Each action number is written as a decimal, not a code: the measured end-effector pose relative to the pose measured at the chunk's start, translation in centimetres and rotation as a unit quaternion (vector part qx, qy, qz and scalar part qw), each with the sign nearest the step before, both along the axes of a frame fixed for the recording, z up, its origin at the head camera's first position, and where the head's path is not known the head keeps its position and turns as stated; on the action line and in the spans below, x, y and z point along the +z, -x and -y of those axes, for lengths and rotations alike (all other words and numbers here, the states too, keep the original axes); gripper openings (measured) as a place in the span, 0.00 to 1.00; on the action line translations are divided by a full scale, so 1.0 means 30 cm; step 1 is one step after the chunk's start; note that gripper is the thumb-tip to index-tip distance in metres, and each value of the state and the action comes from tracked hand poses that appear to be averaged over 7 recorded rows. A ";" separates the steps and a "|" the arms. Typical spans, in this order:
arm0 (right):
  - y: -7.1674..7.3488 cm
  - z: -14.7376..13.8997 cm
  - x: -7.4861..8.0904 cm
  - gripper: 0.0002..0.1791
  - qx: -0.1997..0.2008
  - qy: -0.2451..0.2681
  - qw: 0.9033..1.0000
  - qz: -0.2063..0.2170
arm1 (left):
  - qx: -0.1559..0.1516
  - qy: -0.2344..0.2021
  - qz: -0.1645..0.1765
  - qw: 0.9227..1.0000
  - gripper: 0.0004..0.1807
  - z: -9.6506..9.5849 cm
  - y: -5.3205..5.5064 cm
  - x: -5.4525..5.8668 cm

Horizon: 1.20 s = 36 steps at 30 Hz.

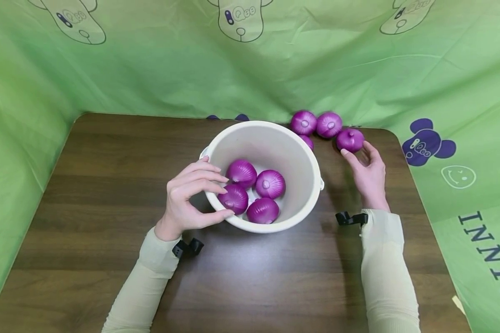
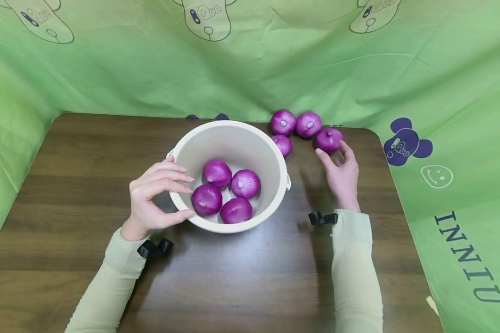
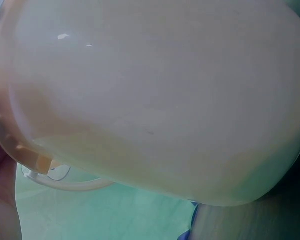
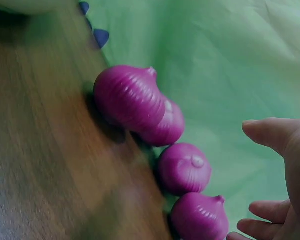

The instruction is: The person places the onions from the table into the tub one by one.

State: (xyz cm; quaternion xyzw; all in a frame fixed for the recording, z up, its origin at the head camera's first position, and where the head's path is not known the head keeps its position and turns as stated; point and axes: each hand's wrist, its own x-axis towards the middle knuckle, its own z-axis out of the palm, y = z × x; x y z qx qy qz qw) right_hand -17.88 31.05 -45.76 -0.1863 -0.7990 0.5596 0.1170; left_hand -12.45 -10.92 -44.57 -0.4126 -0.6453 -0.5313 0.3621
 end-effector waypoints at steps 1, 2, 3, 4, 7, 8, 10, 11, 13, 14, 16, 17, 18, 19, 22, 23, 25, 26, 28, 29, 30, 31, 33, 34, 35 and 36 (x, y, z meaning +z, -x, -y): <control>0.003 -0.004 -0.003 0.48 -0.001 0.000 1.000 0.005 | 0.001 0.001 -0.001 1.000 0.19 0.000 0.000 0.000; 0.007 -0.009 -0.007 0.48 0.000 -0.003 1.000 0.011 | 0.001 0.001 -0.001 1.000 0.19 0.000 0.000 0.001; 0.010 -0.013 -0.010 0.49 0.000 -0.006 1.000 0.013 | 0.002 0.002 -0.002 1.000 0.19 0.000 0.000 0.001; 0.014 -0.017 -0.013 0.49 0.001 -0.008 1.000 0.015 | 0.002 0.002 -0.003 1.000 0.19 0.001 0.001 0.002; 0.028 -0.028 -0.022 0.50 0.003 -0.013 1.000 0.018 | 0.003 0.001 -0.003 1.000 0.19 0.001 0.002 0.004; 0.033 -0.032 -0.024 0.51 0.003 -0.017 1.000 0.021 | 0.003 0.001 -0.003 1.000 0.19 0.001 0.002 0.004; 0.041 -0.039 -0.025 0.53 0.001 -0.027 0.999 0.026 | 0.003 0.000 -0.003 1.000 0.20 0.001 0.002 0.005; 0.046 -0.043 -0.025 0.53 0.000 -0.031 0.999 0.029 | 0.003 0.001 -0.003 1.000 0.20 0.001 0.002 0.005; 0.054 -0.051 -0.023 0.55 -0.001 -0.046 0.998 0.036 | 0.001 0.000 -0.002 1.000 0.19 0.000 0.001 0.005; 0.058 -0.054 -0.021 0.55 -0.002 -0.055 0.998 0.039 | 0.001 -0.001 -0.002 1.000 0.19 0.000 0.001 0.005; 0.069 -0.062 -0.019 0.56 -0.002 -0.067 0.997 0.043 | 0.000 -0.002 -0.002 1.000 0.19 -0.002 0.002 0.004; 0.075 -0.066 -0.018 0.56 -0.003 -0.073 0.996 0.046 | -0.001 -0.002 -0.003 1.000 0.19 -0.002 0.002 0.004; 0.081 -0.070 -0.017 0.56 -0.002 -0.077 0.996 0.048 | -0.001 -0.003 -0.003 1.000 0.19 -0.003 0.003 0.004; 0.088 -0.073 -0.016 0.56 -0.003 -0.079 0.996 0.050 | -0.001 -0.003 -0.004 1.000 0.20 -0.004 0.003 0.004; 0.108 -0.086 -0.016 0.56 -0.003 -0.074 0.996 0.057 | 0.001 -0.002 -0.005 1.000 0.20 -0.005 0.003 0.004; 0.114 -0.089 -0.016 0.56 -0.002 -0.070 0.996 0.060 | 0.002 -0.001 -0.006 1.000 0.20 -0.005 0.002 0.004; 0.125 -0.098 -0.019 0.57 -0.002 -0.064 0.996 0.067 | 0.004 0.000 -0.006 1.000 0.21 -0.005 0.001 0.004; 0.130 -0.102 -0.021 0.57 -0.001 -0.059 0.996 0.069 | 0.005 0.001 -0.007 1.000 0.21 -0.005 0.001 0.005; 0.135 -0.108 -0.025 0.57 0.000 -0.054 0.996 0.076 | 0.006 0.002 -0.007 1.000 0.20 -0.004 0.000 0.005; 0.137 -0.109 -0.027 0.57 0.000 -0.052 0.996 0.078 | 0.006 0.001 -0.007 1.000 0.21 -0.004 -0.002 0.006; 0.138 -0.112 -0.030 0.57 -0.001 -0.053 0.995 0.081 | 0.006 0.001 -0.007 1.000 0.21 -0.003 -0.002 0.006; 0.139 -0.113 -0.033 0.57 -0.002 -0.053 0.995 0.082 | 0.005 0.002 -0.006 1.000 0.21 -0.003 -0.003 0.006; 0.140 -0.113 -0.039 0.57 -0.003 -0.055 0.995 0.085 | 0.005 0.002 -0.005 1.000 0.21 -0.003 -0.006 0.007; 0.140 -0.114 -0.043 0.56 -0.004 -0.056 0.995 0.086 | 0.005 0.001 -0.005 1.000 0.21 -0.003 -0.007 0.006; 0.140 -0.113 -0.046 0.55 -0.007 -0.055 0.995 0.085 | 0.005 0.001 -0.005 1.000 0.21 -0.003 -0.008 0.006; 0.141 -0.113 -0.049 0.55 -0.008 -0.054 0.995 0.083 | 0.005 0.002 -0.004 1.000 0.21 -0.003 -0.009 0.005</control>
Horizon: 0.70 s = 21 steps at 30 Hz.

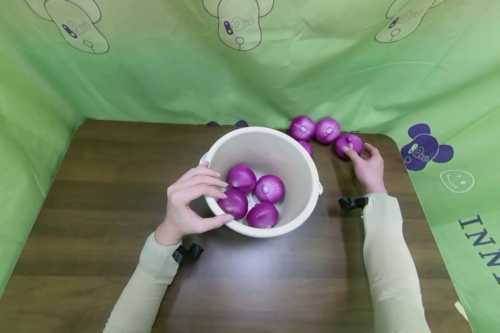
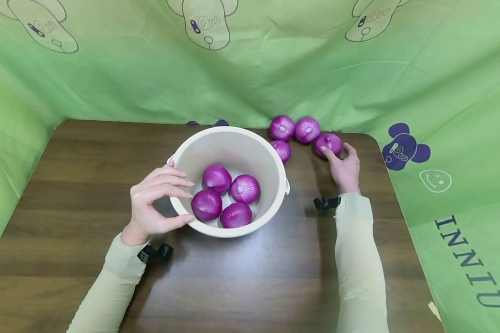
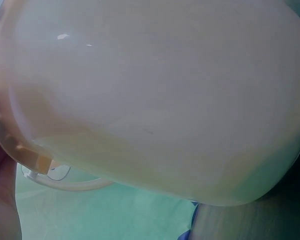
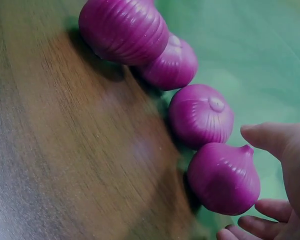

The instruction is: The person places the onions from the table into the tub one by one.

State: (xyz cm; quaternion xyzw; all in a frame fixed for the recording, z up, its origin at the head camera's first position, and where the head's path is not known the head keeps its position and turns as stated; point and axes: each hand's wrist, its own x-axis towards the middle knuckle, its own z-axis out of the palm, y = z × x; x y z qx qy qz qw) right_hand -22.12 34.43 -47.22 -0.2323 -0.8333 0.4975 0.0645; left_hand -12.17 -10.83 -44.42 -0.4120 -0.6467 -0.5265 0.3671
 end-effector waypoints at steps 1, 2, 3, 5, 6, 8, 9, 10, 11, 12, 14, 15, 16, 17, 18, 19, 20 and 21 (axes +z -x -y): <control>0.000 0.002 -0.002 0.54 -0.002 0.003 1.000 -0.002 | 0.000 -0.001 0.000 1.000 0.21 0.000 -0.001 -0.001; 0.001 0.003 -0.005 0.54 -0.004 0.005 1.000 -0.004 | 0.001 -0.002 0.000 1.000 0.21 0.000 -0.002 -0.002; 0.002 0.005 -0.007 0.53 -0.007 0.009 1.000 -0.006 | 0.001 -0.003 0.000 1.000 0.21 0.000 -0.003 -0.002; 0.004 0.008 -0.010 0.52 -0.012 0.016 1.000 -0.007 | 0.000 -0.004 0.001 1.000 0.21 0.000 -0.004 -0.003; 0.005 0.008 -0.012 0.52 -0.013 0.017 1.000 -0.006 | -0.001 -0.004 0.002 1.000 0.21 0.000 -0.004 -0.003; 0.007 0.007 -0.014 0.51 -0.018 0.022 1.000 -0.004 | -0.005 -0.006 0.001 1.000 0.20 -0.001 -0.002 -0.003; 0.008 0.006 -0.016 0.51 -0.021 0.025 0.999 -0.004 | -0.007 -0.006 0.002 1.000 0.20 -0.001 -0.001 -0.003; 0.009 0.005 -0.018 0.50 -0.024 0.027 0.999 -0.006 | -0.009 -0.006 0.002 1.000 0.20 -0.001 0.001 -0.003; 0.011 0.004 -0.020 0.49 -0.026 0.028 0.999 -0.008 | -0.010 -0.007 0.001 1.000 0.19 -0.002 0.003 -0.003; 0.013 0.003 -0.023 0.49 -0.030 0.032 0.999 -0.012 | -0.012 -0.007 0.001 1.000 0.19 -0.002 0.005 -0.002; 0.020 0.001 -0.030 0.47 -0.036 0.040 0.998 -0.020 | -0.011 -0.007 0.001 1.000 0.19 -0.002 0.006 -0.002; 0.023 0.000 -0.033 0.46 -0.040 0.045 0.998 -0.024 | -0.010 -0.006 0.002 1.000 0.19 -0.001 0.006 -0.003; 0.027 -0.001 -0.036 0.45 -0.043 0.050 0.997 -0.026 | -0.009 -0.006 0.001 1.000 0.20 -0.001 0.006 -0.004; 0.031 -0.002 -0.038 0.44 -0.047 0.058 0.997 -0.029 | -0.008 -0.006 0.001 1.000 0.20 -0.001 0.006 -0.005; 0.034 -0.003 -0.040 0.43 -0.051 0.069 0.996 -0.032 | -0.006 -0.005 0.002 1.000 0.20 -0.001 0.006 -0.005; 0.038 -0.004 -0.041 0.43 -0.055 0.077 0.995 -0.037 | -0.005 -0.004 0.002 1.000 0.20 0.000 0.005 -0.007; 0.040 -0.005 -0.042 0.42 -0.059 0.086 0.994 -0.041 | -0.004 -0.005 0.001 1.000 0.20 0.000 0.005 -0.007; 0.044 -0.006 -0.043 0.41 -0.063 0.099 0.992 -0.047 | -0.004 -0.005 0.001 1.000 0.21 0.000 0.005 -0.008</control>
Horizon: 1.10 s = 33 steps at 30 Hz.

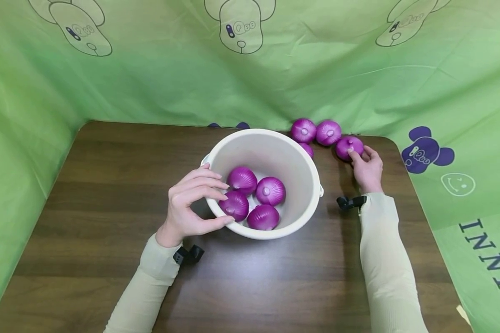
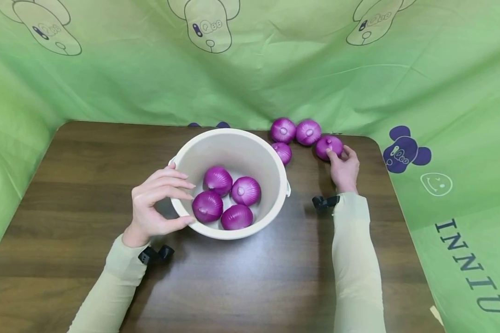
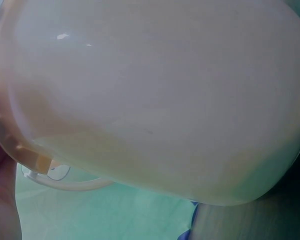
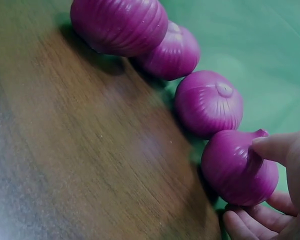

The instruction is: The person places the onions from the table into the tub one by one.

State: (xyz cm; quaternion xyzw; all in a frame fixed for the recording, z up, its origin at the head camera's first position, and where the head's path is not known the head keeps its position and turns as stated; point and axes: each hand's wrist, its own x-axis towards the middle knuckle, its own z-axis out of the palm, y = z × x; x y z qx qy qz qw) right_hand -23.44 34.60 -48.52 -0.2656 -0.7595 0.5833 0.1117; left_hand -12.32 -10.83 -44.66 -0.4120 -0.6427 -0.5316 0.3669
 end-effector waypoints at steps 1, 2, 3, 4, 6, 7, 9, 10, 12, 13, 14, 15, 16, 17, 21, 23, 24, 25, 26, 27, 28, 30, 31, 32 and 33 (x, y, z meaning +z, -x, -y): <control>0.002 -0.001 -0.001 0.41 -0.003 0.010 1.000 -0.006 | 0.000 -0.001 -0.001 1.000 0.21 0.000 0.000 0.000; 0.005 -0.002 -0.002 0.41 -0.006 0.019 1.000 -0.012 | 0.001 -0.001 0.000 1.000 0.21 0.000 0.000 -0.001; 0.006 -0.002 -0.003 0.40 -0.008 0.026 0.999 -0.017 | 0.000 -0.001 0.000 1.000 0.21 0.000 0.000 -0.001; 0.008 -0.002 -0.003 0.40 -0.009 0.030 0.999 -0.020 | 0.000 -0.001 0.000 1.000 0.21 -0.001 0.000 -0.001; 0.009 -0.001 -0.005 0.40 -0.011 0.036 0.999 -0.023 | -0.001 -0.001 0.001 1.000 0.21 -0.001 0.000 0.001; 0.009 0.000 -0.005 0.40 -0.010 0.032 0.999 -0.021 | -0.001 0.000 0.002 1.000 0.21 -0.001 0.000 0.000; 0.007 0.003 -0.005 0.40 -0.009 0.039 0.999 -0.020 | -0.001 0.000 0.003 1.000 0.21 -0.001 0.000 0.000; 0.006 0.004 -0.006 0.40 -0.009 0.041 0.999 -0.020 | -0.001 0.000 0.003 1.000 0.21 -0.001 0.000 -0.001; 0.003 0.006 -0.007 0.40 -0.008 0.045 0.999 -0.021 | -0.001 -0.002 0.002 1.000 0.21 0.000 -0.001 -0.001; 0.002 0.007 -0.007 0.40 -0.008 0.050 0.998 -0.024 | -0.001 -0.003 0.001 1.000 0.21 0.000 -0.001 -0.002; 0.002 0.008 -0.008 0.40 -0.010 0.058 0.998 -0.028 | -0.001 -0.005 0.001 1.000 0.21 0.000 -0.002 -0.002; 0.002 0.008 -0.008 0.40 -0.010 0.063 0.997 -0.031 | 0.000 -0.005 0.001 1.000 0.20 0.000 -0.002 -0.001; 0.001 0.009 -0.008 0.40 -0.011 0.065 0.997 -0.034 | 0.000 -0.005 0.001 1.000 0.20 0.000 -0.002 -0.001; 0.001 0.010 -0.008 0.40 -0.013 0.066 0.997 -0.036 | 0.000 -0.005 0.002 1.000 0.20 0.000 -0.002 -0.001; 0.000 0.012 -0.008 0.39 -0.020 0.073 0.996 -0.045 | 0.001 -0.002 0.005 1.000 0.20 -0.002 -0.003 -0.001; -0.002 0.012 -0.008 0.38 -0.021 0.071 0.996 -0.048 | 0.000 -0.004 0.004 1.000 0.20 -0.002 -0.002 -0.002; -0.003 0.012 -0.008 0.38 -0.022 0.071 0.996 -0.049 | 0.001 -0.004 0.004 1.000 0.20 -0.002 -0.003 -0.003; -0.003 0.012 -0.008 0.38 -0.023 0.071 0.996 -0.051 | 0.001 -0.005 0.004 1.000 0.20 -0.002 -0.002 -0.003; -0.004 0.012 -0.008 0.38 -0.023 0.070 0.996 -0.051 | 0.001 -0.005 0.004 1.000 0.20 -0.002 -0.002 -0.004; -0.005 0.013 -0.007 0.38 -0.023 0.068 0.996 -0.052 | 0.001 -0.004 0.005 1.000 0.20 -0.002 -0.002 -0.003; -0.006 0.013 -0.006 0.38 -0.023 0.066 0.996 -0.051 | 0.001 -0.003 0.005 1.000 0.20 -0.002 -0.002 -0.003; -0.010 0.014 -0.005 0.38 -0.023 0.064 0.996 -0.052 | 0.000 -0.002 0.006 1.000 0.20 -0.002 -0.003 -0.001; -0.012 0.014 -0.005 0.38 -0.023 0.063 0.996 -0.052 | 0.000 -0.001 0.006 1.000 0.20 -0.002 -0.003 0.000; -0.014 0.014 -0.004 0.38 -0.023 0.062 0.996 -0.051 | 0.000 -0.001 0.005 1.000 0.20 -0.002 -0.003 0.000; -0.017 0.015 -0.003 0.38 -0.024 0.060 0.997 -0.052 | -0.001 -0.001 0.004 1.000 0.20 -0.002 -0.004 0.001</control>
